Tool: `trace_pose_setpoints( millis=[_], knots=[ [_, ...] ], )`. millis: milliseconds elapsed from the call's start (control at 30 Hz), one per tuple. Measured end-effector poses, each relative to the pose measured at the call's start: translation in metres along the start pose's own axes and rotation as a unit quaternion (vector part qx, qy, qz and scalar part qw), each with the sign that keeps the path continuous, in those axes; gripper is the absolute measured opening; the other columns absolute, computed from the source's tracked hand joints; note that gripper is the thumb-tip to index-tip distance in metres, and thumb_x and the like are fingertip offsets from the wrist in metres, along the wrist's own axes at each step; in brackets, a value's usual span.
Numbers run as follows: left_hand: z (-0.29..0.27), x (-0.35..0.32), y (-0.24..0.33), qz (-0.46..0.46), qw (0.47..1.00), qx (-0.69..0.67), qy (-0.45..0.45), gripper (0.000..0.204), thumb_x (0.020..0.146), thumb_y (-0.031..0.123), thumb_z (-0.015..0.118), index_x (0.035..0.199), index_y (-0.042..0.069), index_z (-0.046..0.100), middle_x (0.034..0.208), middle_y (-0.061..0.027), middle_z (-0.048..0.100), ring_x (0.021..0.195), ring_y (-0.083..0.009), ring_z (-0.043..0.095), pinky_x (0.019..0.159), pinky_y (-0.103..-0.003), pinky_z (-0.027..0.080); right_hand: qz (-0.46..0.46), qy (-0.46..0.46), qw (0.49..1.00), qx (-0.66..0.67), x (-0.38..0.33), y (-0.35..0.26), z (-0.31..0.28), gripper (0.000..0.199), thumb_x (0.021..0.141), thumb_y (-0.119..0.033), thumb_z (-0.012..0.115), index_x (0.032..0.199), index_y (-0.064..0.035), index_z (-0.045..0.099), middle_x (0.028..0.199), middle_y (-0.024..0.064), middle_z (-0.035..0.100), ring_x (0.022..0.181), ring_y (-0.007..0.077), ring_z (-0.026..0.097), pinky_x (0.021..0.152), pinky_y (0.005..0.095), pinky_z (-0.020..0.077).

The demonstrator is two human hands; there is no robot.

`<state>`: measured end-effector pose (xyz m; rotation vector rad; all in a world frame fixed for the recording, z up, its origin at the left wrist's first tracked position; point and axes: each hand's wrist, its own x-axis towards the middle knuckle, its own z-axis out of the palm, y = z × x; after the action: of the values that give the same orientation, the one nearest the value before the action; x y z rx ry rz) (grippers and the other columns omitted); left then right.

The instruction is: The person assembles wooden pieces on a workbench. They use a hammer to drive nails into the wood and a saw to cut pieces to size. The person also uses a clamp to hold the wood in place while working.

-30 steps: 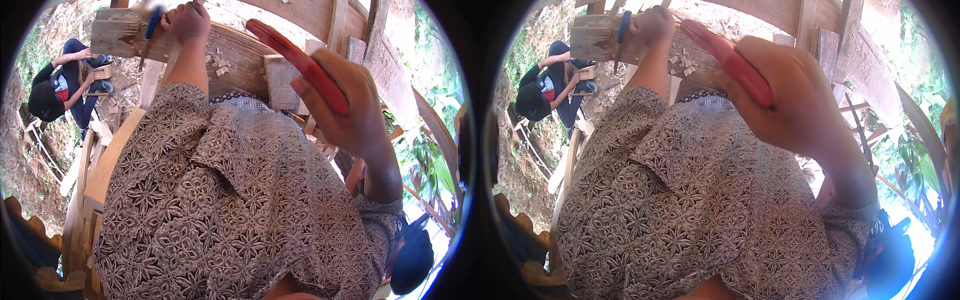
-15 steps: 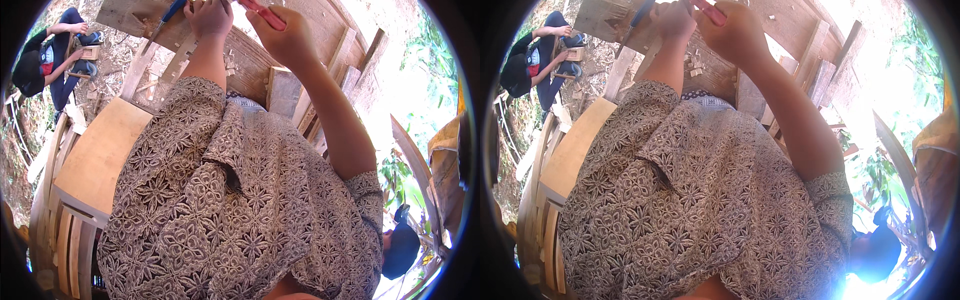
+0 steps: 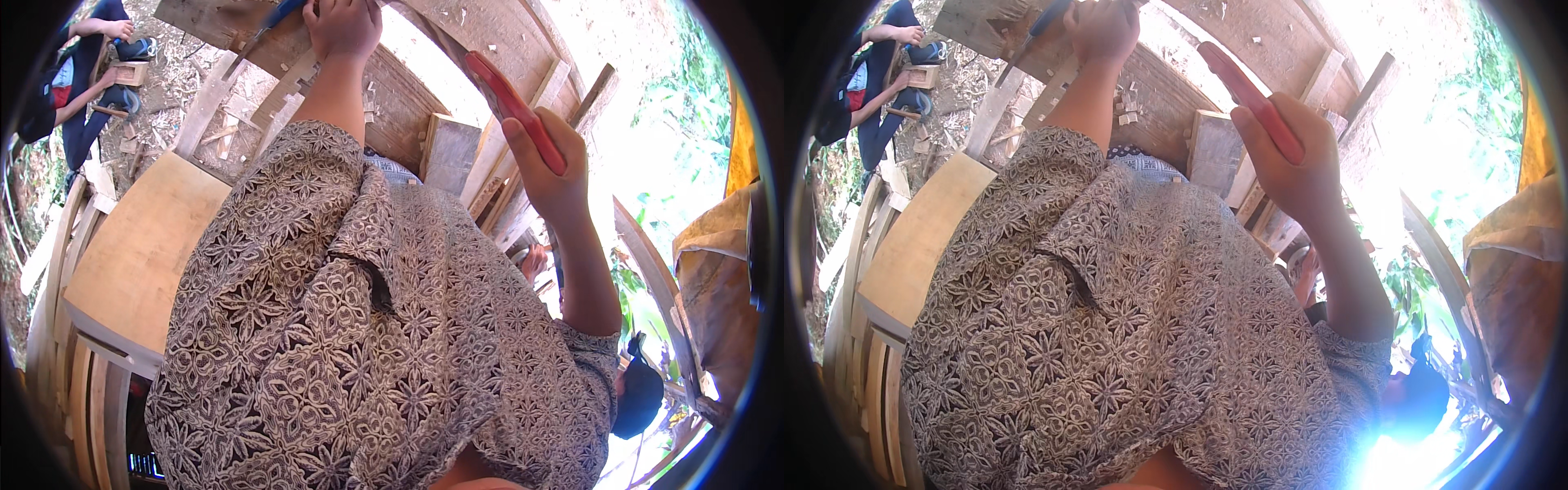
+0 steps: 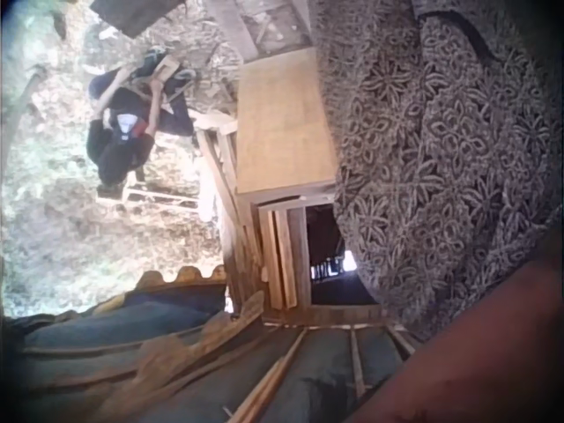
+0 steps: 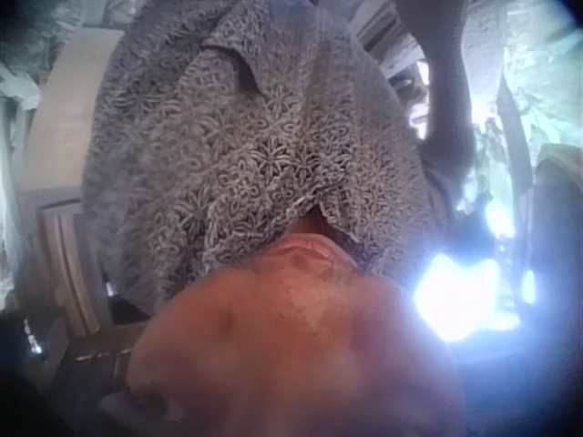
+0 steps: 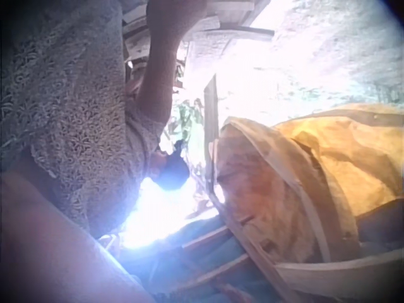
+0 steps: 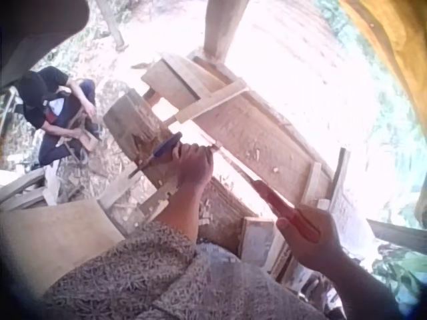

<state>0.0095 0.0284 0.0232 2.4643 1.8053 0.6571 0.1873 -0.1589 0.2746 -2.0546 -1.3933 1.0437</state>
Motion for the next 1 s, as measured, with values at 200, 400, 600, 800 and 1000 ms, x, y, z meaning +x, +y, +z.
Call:
trace_pose_setpoints(
  millis=[200, 400, 600, 800, 1000],
  knots=[
    [0.003, 0.002, 0.002, 0.004, 1.000, -0.016, 0.013, 0.033, 0.097, 0.035, 0.055, 0.079, 0.012, 0.071, 0.087, -0.0059, 0.072, 0.103, -0.0263, 0.063, 0.105, -0.054, 0.037, -0.078, 0.062, 0.995, 0.018, 0.065, 0.014, 0.056, 0.036, 0.092, -0.027, 0.073, 0.071, -0.0034, 0.055, 0.059, 0.0110, 0.053, 0.053, 0.0230, 0.052, 0.053, 0.0392, 0.0413],
    [-0.004, 0.012, -0.004, -0.011, 0.999, -0.029, 0.034, 0.031, 0.096, 0.033, 0.056, 0.077, 0.012, 0.070, 0.085, -0.0044, 0.072, 0.097, -0.0261, 0.063, 0.103, -0.053, 0.038, -0.073, 0.075, 0.993, -0.051, 0.134, 0.035, 0.110, 0.037, 0.089, -0.031, 0.073, 0.074, 0.0018, 0.064, 0.066, 0.0218, 0.060, 0.063, 0.0400, 0.060, 0.059, 0.0462, 0.0466],
    [-0.008, 0.010, 0.006, 0.012, 0.998, -0.041, 0.054, 0.028, 0.096, 0.031, 0.056, 0.077, 0.012, 0.066, 0.085, -0.0061, 0.067, 0.096, -0.0267, 0.061, 0.101, -0.054, 0.039, 0.071, 0.000, 0.997, -0.036, 0.066, 0.074, 0.070, 0.042, 0.091, -0.036, 0.075, 0.074, 0.0009, 0.063, 0.064, 0.0139, 0.056, 0.059, 0.0236, 0.054, 0.060, 0.0398, 0.0445],
    [0.011, 0.001, 0.000, 0.016, 1.000, 0.009, 0.014, 0.029, 0.100, 0.030, 0.049, 0.090, 0.012, 0.069, 0.089, -0.0056, 0.070, 0.098, -0.0262, 0.063, 0.106, -0.053, 0.035, 0.111, -0.016, 0.990, 0.089, -0.030, 0.072, 0.001, 0.034, 0.094, -0.033, 0.075, 0.086, -0.0012, 0.070, 0.070, 0.0031, 0.060, 0.061, 0.0126, 0.053, 0.057, 0.0304, 0.0418],
    [0.037, -0.011, -0.009, -0.010, 0.992, -0.100, -0.070, 0.031, 0.101, 0.029, 0.045, 0.114, 0.015, 0.069, 0.109, -0.0051, 0.075, 0.117, -0.0274, 0.060, 0.117, -0.055, 0.025, 0.056, 0.202, 0.929, 0.305, -0.138, 0.103, -0.046, 0.076, 0.103, -0.067, 0.042, 0.097, 0.0055, 0.065, 0.068, 0.0039, 0.055, 0.058, 0.0094, 0.049, 0.051, 0.0248, 0.0341]
  ],
)
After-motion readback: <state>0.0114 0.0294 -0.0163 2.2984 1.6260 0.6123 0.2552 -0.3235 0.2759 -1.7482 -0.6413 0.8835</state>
